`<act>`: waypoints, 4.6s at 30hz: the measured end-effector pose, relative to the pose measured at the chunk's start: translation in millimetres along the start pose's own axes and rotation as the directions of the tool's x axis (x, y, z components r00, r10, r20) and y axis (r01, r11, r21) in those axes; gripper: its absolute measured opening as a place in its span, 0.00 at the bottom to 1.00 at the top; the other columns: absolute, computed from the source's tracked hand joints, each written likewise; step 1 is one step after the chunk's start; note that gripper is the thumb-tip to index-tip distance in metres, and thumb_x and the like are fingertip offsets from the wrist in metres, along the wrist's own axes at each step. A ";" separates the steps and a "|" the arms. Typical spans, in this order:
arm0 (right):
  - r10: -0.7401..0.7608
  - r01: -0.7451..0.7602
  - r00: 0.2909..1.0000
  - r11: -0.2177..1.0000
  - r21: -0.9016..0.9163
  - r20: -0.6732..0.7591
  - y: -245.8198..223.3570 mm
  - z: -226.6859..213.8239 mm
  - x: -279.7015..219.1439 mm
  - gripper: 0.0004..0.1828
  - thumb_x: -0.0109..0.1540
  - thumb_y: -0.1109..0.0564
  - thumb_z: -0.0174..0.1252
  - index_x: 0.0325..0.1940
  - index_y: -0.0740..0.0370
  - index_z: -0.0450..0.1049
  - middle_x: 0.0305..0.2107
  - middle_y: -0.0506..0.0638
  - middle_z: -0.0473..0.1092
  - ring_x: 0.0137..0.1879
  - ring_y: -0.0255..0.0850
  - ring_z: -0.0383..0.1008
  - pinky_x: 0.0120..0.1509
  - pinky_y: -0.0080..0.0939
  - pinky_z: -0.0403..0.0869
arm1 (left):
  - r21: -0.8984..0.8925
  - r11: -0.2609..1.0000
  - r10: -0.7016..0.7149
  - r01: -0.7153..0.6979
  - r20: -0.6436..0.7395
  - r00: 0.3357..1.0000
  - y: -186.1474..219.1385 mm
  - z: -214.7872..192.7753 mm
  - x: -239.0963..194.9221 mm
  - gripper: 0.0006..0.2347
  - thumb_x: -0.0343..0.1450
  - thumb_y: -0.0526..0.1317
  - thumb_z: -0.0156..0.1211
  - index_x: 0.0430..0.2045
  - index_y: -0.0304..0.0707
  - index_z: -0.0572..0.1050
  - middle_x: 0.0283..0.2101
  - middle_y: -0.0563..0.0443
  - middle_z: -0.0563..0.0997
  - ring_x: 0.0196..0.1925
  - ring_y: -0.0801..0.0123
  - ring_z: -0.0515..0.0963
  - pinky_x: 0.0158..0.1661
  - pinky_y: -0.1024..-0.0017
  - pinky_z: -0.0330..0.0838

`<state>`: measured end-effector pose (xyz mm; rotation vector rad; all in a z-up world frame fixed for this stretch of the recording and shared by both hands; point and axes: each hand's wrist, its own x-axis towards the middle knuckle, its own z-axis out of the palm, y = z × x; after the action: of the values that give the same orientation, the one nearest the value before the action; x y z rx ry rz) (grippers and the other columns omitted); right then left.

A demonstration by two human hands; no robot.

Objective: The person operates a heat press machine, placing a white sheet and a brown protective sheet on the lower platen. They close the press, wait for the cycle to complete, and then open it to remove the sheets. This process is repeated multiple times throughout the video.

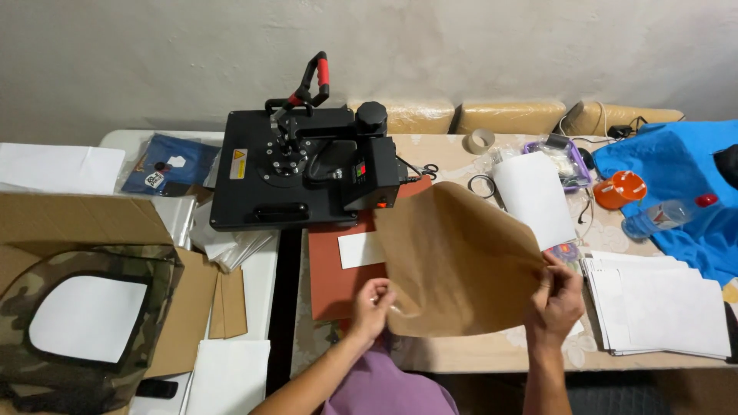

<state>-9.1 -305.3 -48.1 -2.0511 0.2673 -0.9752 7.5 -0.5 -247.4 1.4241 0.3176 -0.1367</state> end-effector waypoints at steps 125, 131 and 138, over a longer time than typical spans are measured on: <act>-0.565 0.443 0.047 0.751 0.490 0.824 -55.6 100.6 -142.4 0.10 0.73 0.55 0.55 0.39 0.59 0.70 0.34 0.56 0.76 0.41 0.57 0.78 0.50 0.54 0.74 | 0.042 0.932 -0.349 0.359 -0.163 0.923 -37.2 -166.3 -41.9 0.13 0.73 0.41 0.74 0.48 0.41 0.80 0.41 0.47 0.86 0.35 0.68 0.77 0.31 0.69 0.67; -0.479 0.219 0.218 0.873 0.436 0.850 -31.6 76.4 -135.6 0.24 0.72 0.36 0.60 0.55 0.58 0.75 0.49 0.55 0.78 0.55 0.55 0.78 0.62 0.57 0.72 | 0.221 0.912 -0.313 0.346 -0.171 0.934 -86.1 -177.8 -49.4 0.09 0.72 0.34 0.73 0.43 0.43 0.78 0.29 0.52 0.83 0.27 0.71 0.72 0.30 0.70 0.64; 0.675 -0.703 0.594 0.700 -0.127 0.436 124.5 60.9 -168.4 0.54 0.64 0.36 0.64 0.86 0.65 0.56 0.81 0.62 0.60 0.84 0.53 0.62 0.86 0.53 0.63 | 0.243 0.884 -0.318 0.399 -0.312 0.895 -71.8 -196.0 -77.9 0.11 0.74 0.34 0.71 0.49 0.39 0.80 0.39 0.47 0.88 0.40 0.64 0.84 0.47 0.68 0.77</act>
<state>-60.6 -264.6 -256.1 -1.7972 0.7108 -0.0004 -113.1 174.4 -314.5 1.6779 0.8161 -0.3137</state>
